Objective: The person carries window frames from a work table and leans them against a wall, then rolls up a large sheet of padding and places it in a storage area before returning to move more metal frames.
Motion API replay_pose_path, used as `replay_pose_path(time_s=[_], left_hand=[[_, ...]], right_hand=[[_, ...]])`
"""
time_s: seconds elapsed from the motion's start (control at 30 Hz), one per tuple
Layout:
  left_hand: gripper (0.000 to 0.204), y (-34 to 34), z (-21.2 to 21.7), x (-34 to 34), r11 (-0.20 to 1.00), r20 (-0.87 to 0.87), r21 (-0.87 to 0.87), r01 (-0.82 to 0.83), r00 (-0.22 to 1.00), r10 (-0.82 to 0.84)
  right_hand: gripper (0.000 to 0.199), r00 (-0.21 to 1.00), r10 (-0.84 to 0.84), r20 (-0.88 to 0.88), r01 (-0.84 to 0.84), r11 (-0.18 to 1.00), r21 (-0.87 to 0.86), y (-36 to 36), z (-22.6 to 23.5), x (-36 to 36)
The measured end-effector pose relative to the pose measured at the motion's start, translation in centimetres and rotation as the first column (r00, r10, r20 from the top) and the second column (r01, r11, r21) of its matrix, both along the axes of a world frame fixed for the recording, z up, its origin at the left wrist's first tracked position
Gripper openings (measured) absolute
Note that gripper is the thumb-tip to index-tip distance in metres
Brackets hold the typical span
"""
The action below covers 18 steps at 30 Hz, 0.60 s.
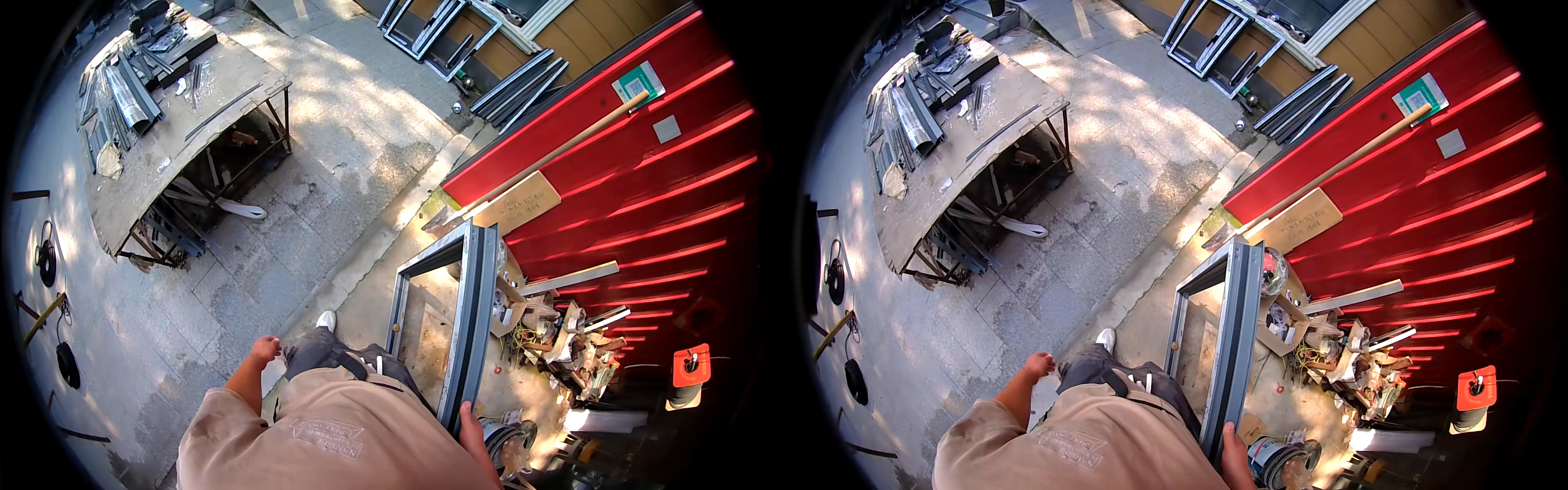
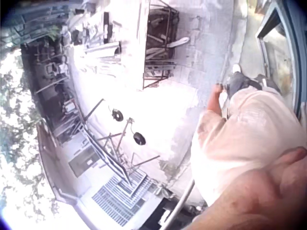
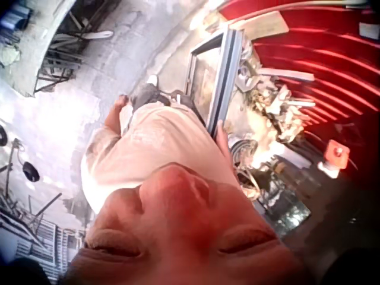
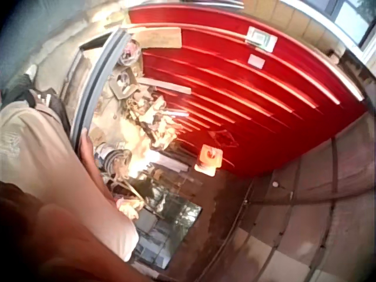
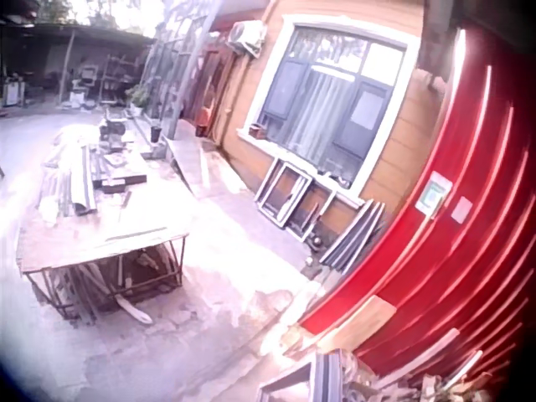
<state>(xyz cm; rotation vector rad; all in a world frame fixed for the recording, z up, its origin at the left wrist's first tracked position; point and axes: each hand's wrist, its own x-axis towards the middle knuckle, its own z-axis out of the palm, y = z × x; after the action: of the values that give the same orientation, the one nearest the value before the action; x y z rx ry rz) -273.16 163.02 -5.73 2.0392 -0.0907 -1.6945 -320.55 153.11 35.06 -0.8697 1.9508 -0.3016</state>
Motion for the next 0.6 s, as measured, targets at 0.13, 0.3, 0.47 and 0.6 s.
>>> replay_pose_path(time_s=[0.13, 0.3, 0.47, 0.6], left_hand=[[0.034, -19.6, 3.4, 3.9, 0.978, 0.060, -0.205, 0.033, 0.998, -0.022], [0.037, -38.9, 7.7, 8.0, 0.904, 0.086, -0.428, -0.005, 0.995, 0.046], [0.034, -44.3, 4.9, 9.4, 0.964, 0.063, -0.254, -0.085, 0.993, 0.104], [0.026, -44.2, 1.0, 10.0, 0.999, -0.021, -0.034, -0.043, 0.999, 0.042]], right_hand=[[0.081, 0.998, -0.054, 0.023, 0.052, 0.994, 0.091, -11.7, 3.2, 3.6], [0.086, 0.992, -0.070, 0.102, 0.058, 0.991, 0.117, -25.6, -1.5, 3.4], [0.082, 0.997, 0.069, -0.041, -0.066, 0.996, 0.063, -40.0, 0.1, 8.9], [0.081, 0.992, 0.120, 0.045, -0.123, 0.990, 0.071, -50.4, 1.3, 13.2]])
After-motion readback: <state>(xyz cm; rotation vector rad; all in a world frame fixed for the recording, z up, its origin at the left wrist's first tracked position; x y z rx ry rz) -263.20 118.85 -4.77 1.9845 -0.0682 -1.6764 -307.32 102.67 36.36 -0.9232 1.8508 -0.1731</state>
